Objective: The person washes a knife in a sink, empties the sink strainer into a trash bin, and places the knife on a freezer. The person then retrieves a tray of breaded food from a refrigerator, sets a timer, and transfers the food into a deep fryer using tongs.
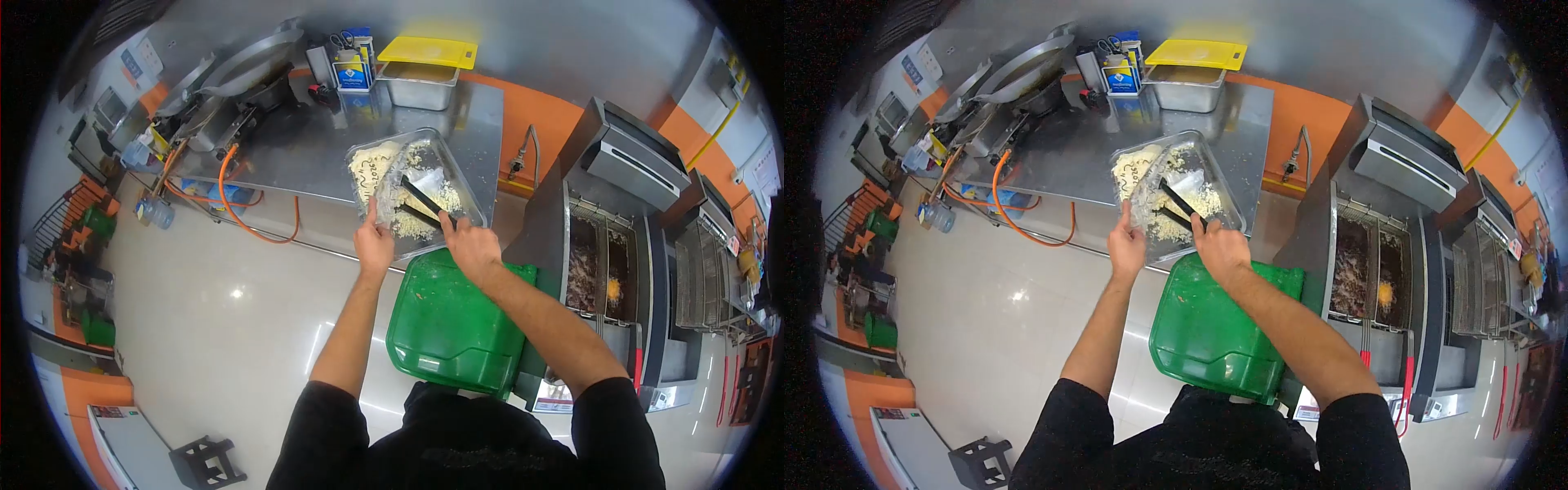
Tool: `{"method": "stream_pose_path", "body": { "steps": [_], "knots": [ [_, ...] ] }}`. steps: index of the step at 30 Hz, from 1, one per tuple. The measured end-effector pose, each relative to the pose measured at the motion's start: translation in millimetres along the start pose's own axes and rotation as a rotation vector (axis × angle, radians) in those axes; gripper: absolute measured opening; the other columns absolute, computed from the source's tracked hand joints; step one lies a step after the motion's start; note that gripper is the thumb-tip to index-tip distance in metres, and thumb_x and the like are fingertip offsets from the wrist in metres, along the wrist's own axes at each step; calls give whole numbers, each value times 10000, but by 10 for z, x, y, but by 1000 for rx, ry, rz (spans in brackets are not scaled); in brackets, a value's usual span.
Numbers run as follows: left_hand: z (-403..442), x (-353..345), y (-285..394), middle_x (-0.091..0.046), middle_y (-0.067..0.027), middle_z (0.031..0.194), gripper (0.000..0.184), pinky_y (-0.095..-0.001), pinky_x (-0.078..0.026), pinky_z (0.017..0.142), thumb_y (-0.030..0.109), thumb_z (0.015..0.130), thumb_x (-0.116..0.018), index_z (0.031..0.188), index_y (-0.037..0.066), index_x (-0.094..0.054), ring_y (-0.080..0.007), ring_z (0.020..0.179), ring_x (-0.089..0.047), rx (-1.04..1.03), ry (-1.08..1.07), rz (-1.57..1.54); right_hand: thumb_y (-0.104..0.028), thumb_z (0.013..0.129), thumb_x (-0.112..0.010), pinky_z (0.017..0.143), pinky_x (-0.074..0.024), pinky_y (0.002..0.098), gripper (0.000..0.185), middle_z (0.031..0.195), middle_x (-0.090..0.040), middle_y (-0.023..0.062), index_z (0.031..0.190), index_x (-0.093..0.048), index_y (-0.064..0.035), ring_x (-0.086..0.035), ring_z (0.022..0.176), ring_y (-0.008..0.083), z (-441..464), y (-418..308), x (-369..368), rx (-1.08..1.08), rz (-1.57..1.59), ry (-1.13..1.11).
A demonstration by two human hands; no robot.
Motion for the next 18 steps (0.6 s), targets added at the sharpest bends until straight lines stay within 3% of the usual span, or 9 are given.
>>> {"method": "stream_pose_path", "body": {
  "steps": [4,10,13,16,18],
  "knots": [
    [67,-39,-50,-634,-101,715,611,-265,-471,619,-106,761,-484,1351,28,-400,-113,644,-570,-4,-21,-35,-108,822,-514,503,-532,327,505,844,-590,91,1321,-439,-75,-653,651,203,-46,26,175,36,-23,-27],
    [55,-127,-118,-660,-107,846,613,-239,-456,609,-122,766,-473,1358,9,-380,-91,676,-544,79,-95,-8,-113,831,-500,519,-529,315,504,870,-586,91,1329,-430,-80,-647,679,193,-164,44,344,44,-23,-60],
    [-32,-149,8,-638,-60,791,627,-226,-438,575,-121,761,-470,1366,5,-365,-76,638,-517,6,-75,-61,-117,833,-496,521,-520,319,512,886,-579,94,1338,-419,-87,-643,681,203,-130,11,220,18,-39,-47],
    [-64,-218,-1,-446,-106,535,623,-298,-404,511,-81,723,-475,1331,49,-438,-134,499,-454,-29,-17,-138,-122,835,-496,523,-509,325,523,902,-571,105,1349,-403,-91,-641,683,216,-68,-61,23,-22,-80,-50],
    [-89,-237,6,-446,-105,533,626,-295,-404,506,-76,722,-481,1333,51,-435,-128,496,-447,-14,-31,-100,-127,837,-497,524,-503,327,527,924,-564,120,1353,-393,-88,-640,687,226,13,-95,-69,-40,-92,-36]
  ]
}}
Point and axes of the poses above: each hand's wrist, its own z-axis towards the middle knuckle, its own x-axis out of the back of the hand, y = z × x, the point moved 4 cm from there along z, towards the middle knuckle
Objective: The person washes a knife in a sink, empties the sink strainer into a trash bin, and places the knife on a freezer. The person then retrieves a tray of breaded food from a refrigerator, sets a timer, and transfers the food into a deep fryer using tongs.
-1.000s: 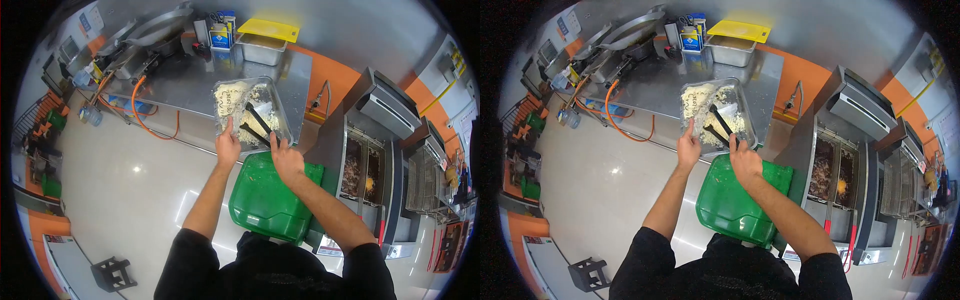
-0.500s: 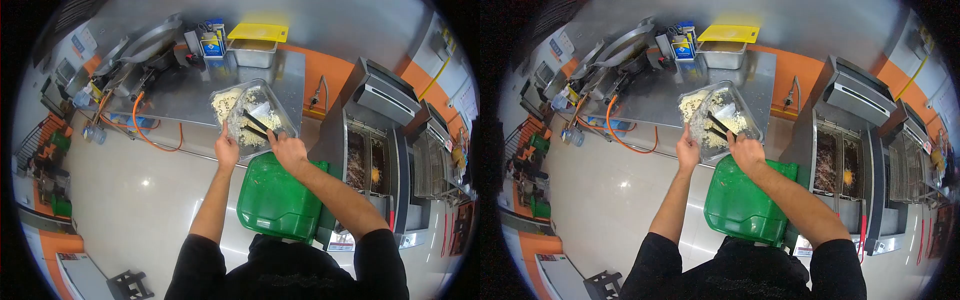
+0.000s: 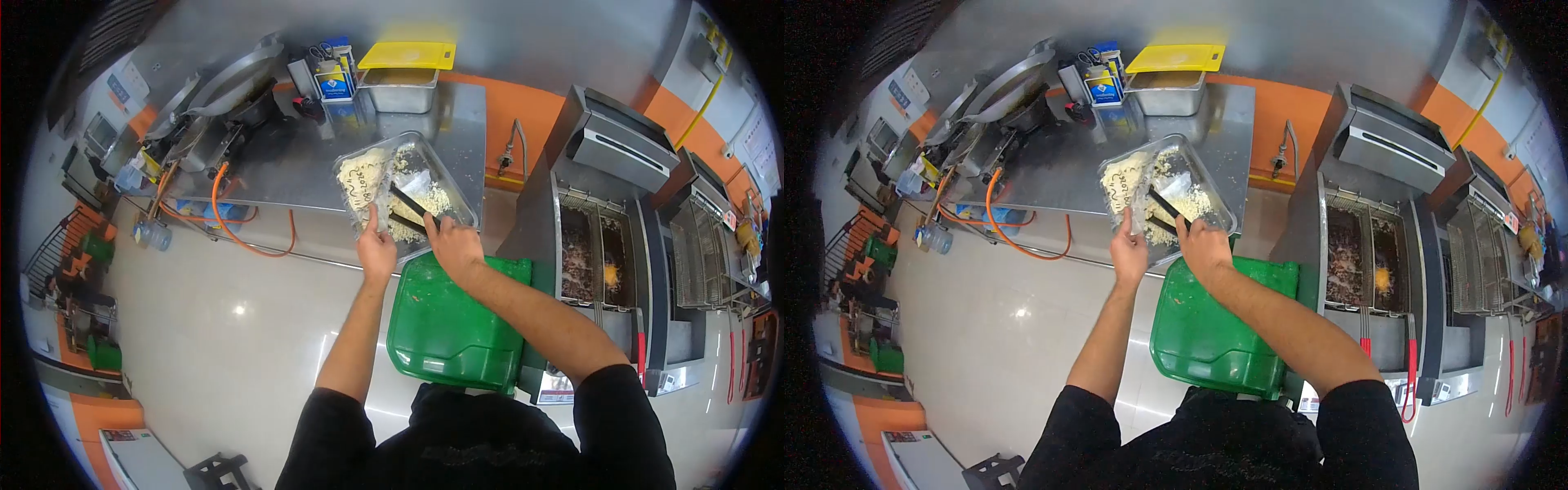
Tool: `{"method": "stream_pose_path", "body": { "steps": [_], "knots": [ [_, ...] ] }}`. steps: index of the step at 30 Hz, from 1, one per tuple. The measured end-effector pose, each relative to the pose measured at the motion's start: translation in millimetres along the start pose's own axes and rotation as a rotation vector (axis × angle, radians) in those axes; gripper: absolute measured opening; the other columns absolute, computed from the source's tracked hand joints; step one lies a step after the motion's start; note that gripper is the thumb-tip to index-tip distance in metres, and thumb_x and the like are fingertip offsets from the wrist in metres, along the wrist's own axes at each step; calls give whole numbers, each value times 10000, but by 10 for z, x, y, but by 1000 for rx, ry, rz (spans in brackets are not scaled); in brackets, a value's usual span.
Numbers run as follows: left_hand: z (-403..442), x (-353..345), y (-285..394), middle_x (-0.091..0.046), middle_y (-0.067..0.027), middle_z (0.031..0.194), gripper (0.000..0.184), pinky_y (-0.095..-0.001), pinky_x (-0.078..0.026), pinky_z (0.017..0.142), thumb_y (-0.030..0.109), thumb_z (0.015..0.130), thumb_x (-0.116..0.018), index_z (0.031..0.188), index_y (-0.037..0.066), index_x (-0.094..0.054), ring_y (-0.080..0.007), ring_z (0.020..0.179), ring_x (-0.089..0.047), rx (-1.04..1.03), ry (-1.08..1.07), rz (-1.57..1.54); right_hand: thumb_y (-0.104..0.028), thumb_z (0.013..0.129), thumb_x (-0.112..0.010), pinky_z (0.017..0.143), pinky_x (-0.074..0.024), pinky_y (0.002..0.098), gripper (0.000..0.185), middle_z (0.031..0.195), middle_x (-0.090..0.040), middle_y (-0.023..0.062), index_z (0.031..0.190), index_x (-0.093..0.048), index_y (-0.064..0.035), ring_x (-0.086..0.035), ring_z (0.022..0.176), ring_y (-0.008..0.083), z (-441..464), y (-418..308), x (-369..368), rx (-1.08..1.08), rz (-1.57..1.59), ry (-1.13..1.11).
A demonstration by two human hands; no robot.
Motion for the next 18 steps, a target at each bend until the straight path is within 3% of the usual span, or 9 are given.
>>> {"method": "stream_pose_path", "body": {
  "steps": [3,5,8,12,15,18],
  "knots": [
    [-41,0,70,-441,-102,527,632,-292,-407,500,-70,717,-487,1334,52,-434,-121,488,-439,22,-26,-3,-131,838,-499,550,-522,309,549,949,-560,122,1365,-360,-63,-644,711,202,126,-74,-91,-19,-27,32],
    [-57,2,85,-436,-88,517,642,-287,-406,495,-69,712,-493,1338,55,-431,-112,480,-429,1,-34,45,-129,858,-481,569,-534,346,520,986,-548,150,1357,-359,-46,-648,736,230,234,-138,-208,-64,61,7],
    [-72,-36,22,-426,29,573,665,-221,-364,478,-109,743,-465,1382,34,-353,-40,524,-390,25,-113,8,-116,862,-475,607,-543,339,527,998,-553,166,1362,-338,-20,-650,772,237,333,-142,-291,-117,180,-76],
    [-71,-10,40,-468,-99,520,641,-299,-402,488,-74,719,-481,1343,57,-424,-122,475,-451,29,-44,45,-119,886,-453,632,-552,357,463,991,-587,163,1330,-382,-7,-655,826,269,310,-50,-221,-78,249,-116],
    [-20,69,36,-497,-120,542,626,-316,-406,494,-70,731,-472,1343,52,-421,-137,484,-472,-5,14,134,-109,881,-463,653,-552,344,447,946,-626,146,1313,-407,-9,-656,850,261,304,114,-35,-45,276,-155],
    [58,150,-19,-487,-54,557,626,-273,-398,486,-76,737,-465,1353,6,-389,-84,504,-441,-19,34,120,-105,868,-483,656,-552,343,450,926,-646,129,1302,-418,-5,-658,848,250,309,199,100,0,208,-125]
  ]
}}
Point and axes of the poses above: each hand's wrist, its own z-axis towards the middle knuckle, its own x-axis out of the back of the hand, y = z × x, the point moved 4 cm from there along z, towards the middle knuckle
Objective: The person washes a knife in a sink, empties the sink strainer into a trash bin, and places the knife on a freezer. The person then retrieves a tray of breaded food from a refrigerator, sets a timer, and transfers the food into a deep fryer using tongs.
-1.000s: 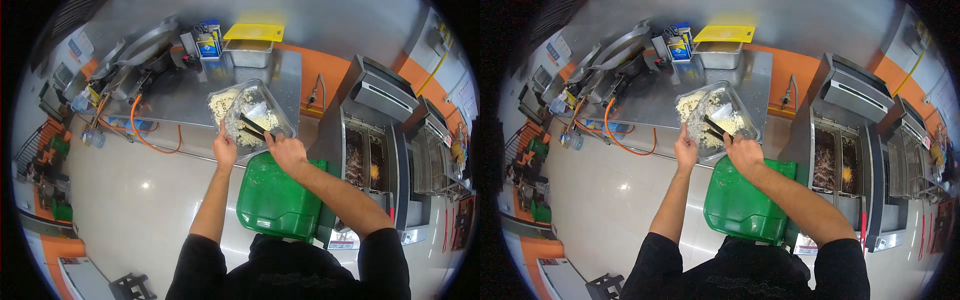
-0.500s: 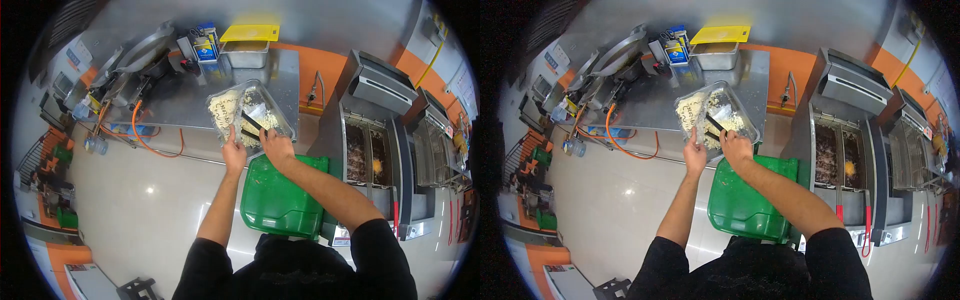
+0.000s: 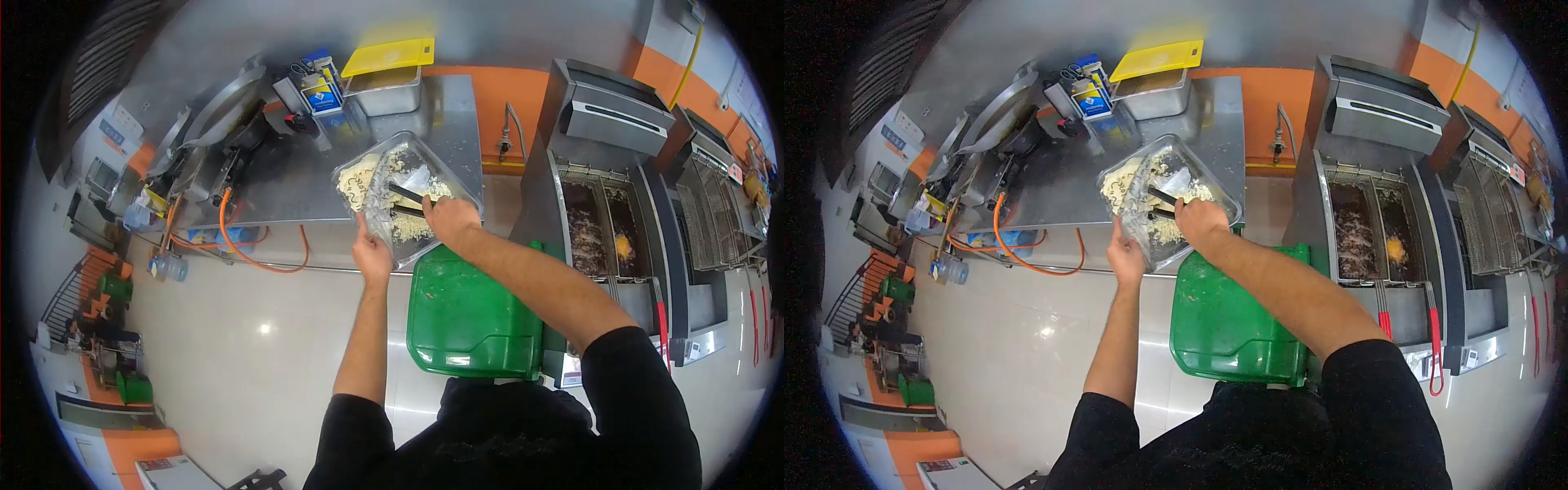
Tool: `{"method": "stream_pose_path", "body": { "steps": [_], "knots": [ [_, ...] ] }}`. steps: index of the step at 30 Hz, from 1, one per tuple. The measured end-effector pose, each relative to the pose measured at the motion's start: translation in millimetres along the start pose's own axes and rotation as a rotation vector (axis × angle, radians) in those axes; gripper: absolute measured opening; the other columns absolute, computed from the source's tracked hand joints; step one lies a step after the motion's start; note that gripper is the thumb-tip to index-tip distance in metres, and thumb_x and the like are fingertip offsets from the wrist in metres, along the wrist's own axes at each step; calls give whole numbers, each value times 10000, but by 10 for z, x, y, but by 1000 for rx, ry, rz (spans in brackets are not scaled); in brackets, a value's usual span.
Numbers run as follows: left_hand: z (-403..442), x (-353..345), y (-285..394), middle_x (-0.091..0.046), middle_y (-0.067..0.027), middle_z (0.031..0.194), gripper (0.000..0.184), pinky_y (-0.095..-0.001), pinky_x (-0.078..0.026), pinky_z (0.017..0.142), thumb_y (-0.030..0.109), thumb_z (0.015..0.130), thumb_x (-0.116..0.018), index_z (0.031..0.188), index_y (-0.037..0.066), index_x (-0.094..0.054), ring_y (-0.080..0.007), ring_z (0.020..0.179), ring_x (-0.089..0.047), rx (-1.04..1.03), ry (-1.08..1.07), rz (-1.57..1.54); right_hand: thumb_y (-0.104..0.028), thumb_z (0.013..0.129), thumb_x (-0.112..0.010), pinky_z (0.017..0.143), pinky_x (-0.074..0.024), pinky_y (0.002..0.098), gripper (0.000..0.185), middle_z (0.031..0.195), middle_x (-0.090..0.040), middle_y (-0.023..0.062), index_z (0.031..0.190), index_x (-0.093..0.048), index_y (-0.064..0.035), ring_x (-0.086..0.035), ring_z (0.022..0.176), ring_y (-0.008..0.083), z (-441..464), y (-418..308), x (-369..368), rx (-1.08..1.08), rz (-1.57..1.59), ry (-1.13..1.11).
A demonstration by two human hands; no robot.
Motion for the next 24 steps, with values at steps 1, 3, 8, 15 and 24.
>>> {"method": "stream_pose_path", "body": {
  "steps": [1,3,8,15,24],
  "knots": [
    [3,12,-36,-508,-61,565,623,-270,-401,488,-77,735,-464,1349,2,-392,-90,504,-454,14,6,18,-105,866,-488,661,-551,345,443,937,-648,134,1292,-426,0,-658,852,252,-13,21,32,0,8,-14],
    [10,47,-38,-548,-74,581,616,-265,-408,493,-78,732,-463,1341,-7,-400,-101,504,-479,43,16,54,-104,860,-496,671,-551,348,429,959,-650,143,1271,-442,9,-659,861,255,-58,47,128,1,24,-42],
    [7,79,-122,-646,-182,799,596,-287,-447,573,-82,730,-437,1323,-18,-418,-175,589,-555,-45,193,34,-83,836,-480,701,-533,369,471,942,-644,144,1298,-421,-12,-649,860,254,-179,64,178,45,27,-67],
    [-26,252,-194,-600,-182,1157,620,-255,-446,656,-110,719,-412,1330,-11,-410,-147,727,-573,3,230,-6,-96,856,-477,678,-545,363,443,980,-634,140,1294,-431,-52,-653,859,260,-498,457,265,144,-156,11],
    [42,145,-443,-591,-113,1213,630,-243,-420,583,-124,727,-440,1342,6,-403,-89,609,-449,100,200,-156,-108,848,-490,632,-538,331,491,947,-624,108,1333,-412,-101,-652,813,225,-620,823,394,214,-314,-31]
  ]
}}
Point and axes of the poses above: each hand's wrist, its own z-axis towards the middle knuckle, its own x-axis out of the back of the hand, y = z × x, the point moved 4 cm from there along z, towards the middle knuckle
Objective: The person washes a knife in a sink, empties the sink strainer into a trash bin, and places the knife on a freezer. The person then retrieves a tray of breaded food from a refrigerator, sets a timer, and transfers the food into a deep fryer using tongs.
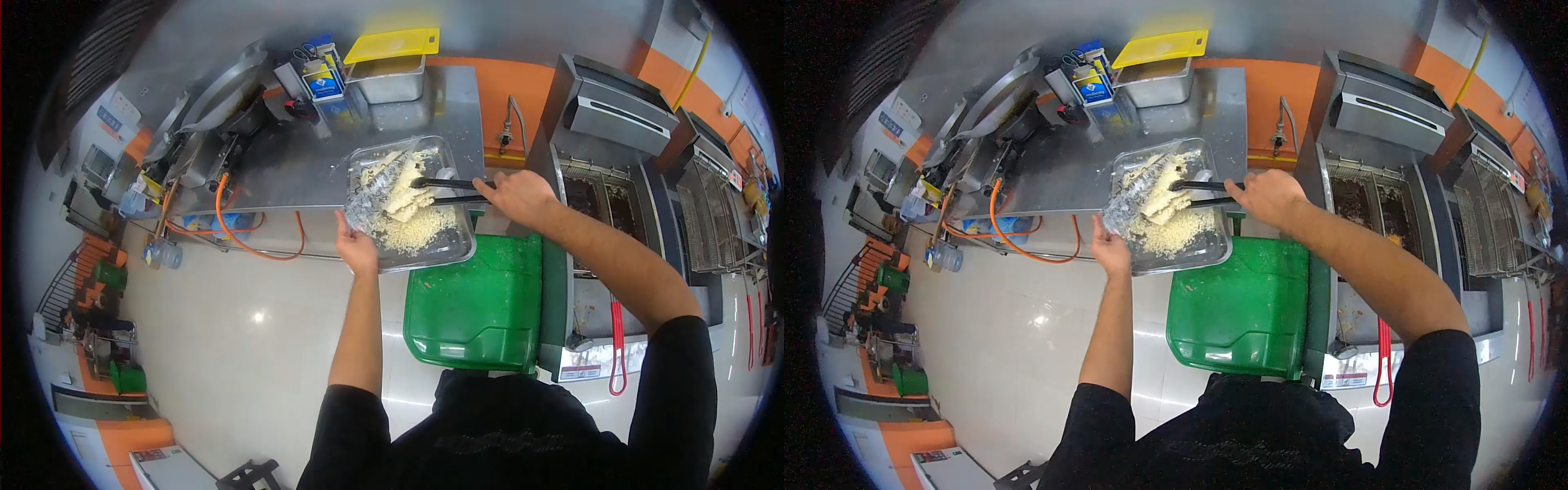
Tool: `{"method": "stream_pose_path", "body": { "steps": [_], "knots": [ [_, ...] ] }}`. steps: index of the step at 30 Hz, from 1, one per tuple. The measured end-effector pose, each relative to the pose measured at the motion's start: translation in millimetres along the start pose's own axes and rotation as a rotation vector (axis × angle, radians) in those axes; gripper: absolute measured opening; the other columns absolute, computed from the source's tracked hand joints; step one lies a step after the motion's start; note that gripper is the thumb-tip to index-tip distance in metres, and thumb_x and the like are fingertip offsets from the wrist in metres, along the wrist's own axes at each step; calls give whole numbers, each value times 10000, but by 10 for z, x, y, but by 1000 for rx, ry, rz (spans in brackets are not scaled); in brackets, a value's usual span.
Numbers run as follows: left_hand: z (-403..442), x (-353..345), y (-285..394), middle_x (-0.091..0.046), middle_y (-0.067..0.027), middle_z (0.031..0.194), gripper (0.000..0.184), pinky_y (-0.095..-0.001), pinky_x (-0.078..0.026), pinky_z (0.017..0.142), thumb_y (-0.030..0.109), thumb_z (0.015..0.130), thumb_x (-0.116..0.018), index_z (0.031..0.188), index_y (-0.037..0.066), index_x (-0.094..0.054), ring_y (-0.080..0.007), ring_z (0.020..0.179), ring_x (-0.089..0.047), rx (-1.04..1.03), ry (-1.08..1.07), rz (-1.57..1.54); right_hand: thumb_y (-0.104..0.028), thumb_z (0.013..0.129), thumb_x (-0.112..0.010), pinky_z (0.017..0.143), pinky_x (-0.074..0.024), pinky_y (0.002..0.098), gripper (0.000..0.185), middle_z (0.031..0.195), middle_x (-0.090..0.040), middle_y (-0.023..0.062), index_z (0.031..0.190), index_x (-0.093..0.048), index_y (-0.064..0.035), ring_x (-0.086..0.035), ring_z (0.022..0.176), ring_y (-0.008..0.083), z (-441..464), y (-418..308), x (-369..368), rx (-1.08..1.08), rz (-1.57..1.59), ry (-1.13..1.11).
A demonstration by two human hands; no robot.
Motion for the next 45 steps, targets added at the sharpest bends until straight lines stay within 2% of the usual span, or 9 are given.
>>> {"method": "stream_pose_path", "body": {
  "steps": [6,13,21,27,30,33,37,40,45],
  "knots": [
    [-55,-280,114,-463,-152,1348,595,-177,-415,636,-151,774,-430,1354,-55,-343,-50,779,-529,-7,-24,-123,-103,829,-516,624,-534,329,506,941,-624,113,1323,-415,-61,-651,785,225,-281,-262,185,-88,57,-88],
    [-15,-596,-246,-521,-111,1304,595,-204,-409,596,-135,768,-470,1345,-11,-391,-54,663,-456,-64,26,-187,-130,828,-524,686,-534,378,448,936,-644,147,1268,-471,-67,-653,818,280,-362,-79,60,-116,226,-126],
    [184,-683,-93,-349,-180,1421,660,-243,-417,895,-208,754,-387,1385,-44,-279,-174,1150,-490,163,-16,-520,-142,840,-524,718,-534,393,303,901,-669,134,1132,-552,-66,-658,850,291,-85,82,123,-101,197,-83],
    [388,-1178,-254,-246,-165,1473,704,-303,-406,950,-201,757,-327,1420,-29,-165,-244,1243,-420,175,-135,-668,-132,845,-513,688,-538,369,217,947,-677,93,1021,-605,-45,-664,866,245,187,104,314,-185,106,-62],
    [337,-1284,-302,-224,-147,1486,704,-323,-397,964,-191,765,-301,1428,-15,-144,-266,1262,-401,163,-193,-660,-114,830,-517,688,-529,371,374,869,-666,102,1195,-508,-38,-660,827,255,232,93,194,-154,106,-72],
    [238,-1205,-137,-224,-168,1478,687,-310,-298,1045,-188,771,-303,1420,-38,-137,-255,1313,-328,252,-252,-739,-131,838,-523,670,-539,362,210,919,-677,100,1016,-602,-52,-666,851,238,123,72,181,-193,111,-84],
    [232,-1141,-130,-230,-186,1471,664,-291,-261,1067,-173,788,-305,1416,-52,-129,-247,1327,-310,226,-297,-705,-125,835,-528,657,-537,363,242,894,-674,99,1058,-576,-47,-664,841,243,-91,26,287,-114,69,-65],
    [242,-1146,-249,-232,-146,1483,668,-266,-394,950,-126,835,-349,1446,51,-143,-208,1255,-413,189,-404,-570,-116,831,-533,661,-537,359,342,924,-665,102,1165,-527,-42,-658,862,241,-212,8,300,-82,68,-136],
    [76,-763,-166,-347,-188,1417,537,-305,-283,1045,-64,849,-421,1374,23,-345,-219,1310,-339,228,-463,-412,-102,832,-504,703,-516,341,499,950,-630,123,1319,-405,-50,-635,872,242,-313,-9,32,-116,107,-149]
  ]
}}
Point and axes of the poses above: each hand's wrist, its own z-axis towards the middle knuckle, its own x-axis out of the back of the hand, y = z × x, the point moved 4 cm from there along z, towards the middle knuckle
